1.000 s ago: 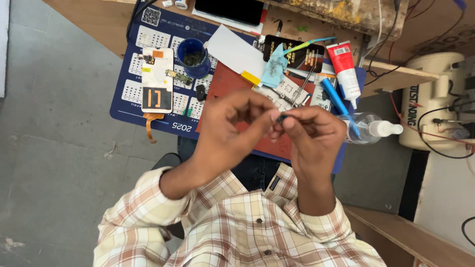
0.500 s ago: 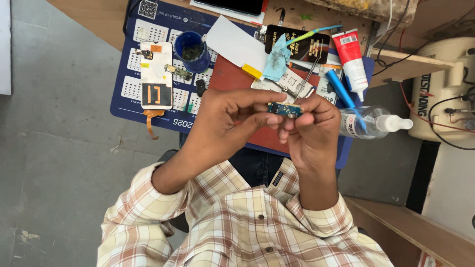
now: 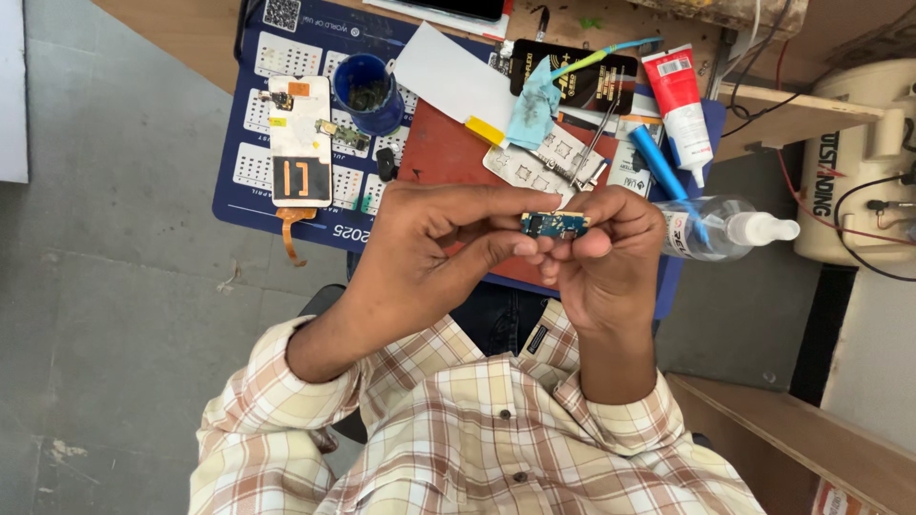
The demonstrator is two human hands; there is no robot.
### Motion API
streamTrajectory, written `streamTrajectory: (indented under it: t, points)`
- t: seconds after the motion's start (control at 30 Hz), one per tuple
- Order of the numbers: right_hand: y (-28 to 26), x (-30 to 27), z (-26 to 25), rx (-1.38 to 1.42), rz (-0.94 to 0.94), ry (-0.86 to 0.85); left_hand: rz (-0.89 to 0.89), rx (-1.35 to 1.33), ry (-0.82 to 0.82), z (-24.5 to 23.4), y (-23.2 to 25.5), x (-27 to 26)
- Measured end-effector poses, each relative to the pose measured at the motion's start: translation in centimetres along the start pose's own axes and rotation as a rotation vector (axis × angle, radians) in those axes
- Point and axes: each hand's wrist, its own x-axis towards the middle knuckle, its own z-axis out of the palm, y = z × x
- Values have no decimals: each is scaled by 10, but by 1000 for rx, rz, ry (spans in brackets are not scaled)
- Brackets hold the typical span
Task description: The person uses a screwdriver and tweezers to manipulate a small circuit board on a workbench. They then wipe the board with a cloth and apply liquid from a spray bottle, continuing to clean and adjust the component with tools.
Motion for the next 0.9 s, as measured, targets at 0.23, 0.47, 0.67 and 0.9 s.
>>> streamTrajectory:
  t: [0.23,0.47,0.67,0.9]
  points:
    - [-2,-10,12,-695,-352,65,-120,93,100,6,7,-6]
    - [-6,-16,25,-817,-296,-22,19,228,146,4,8,-4]
    - [-6,-18,29,-759,-204,40,24,334,150,7,12,-5]
    - [-3,-13,28,-619,-88,109,-15,379,214,12,9,-2]
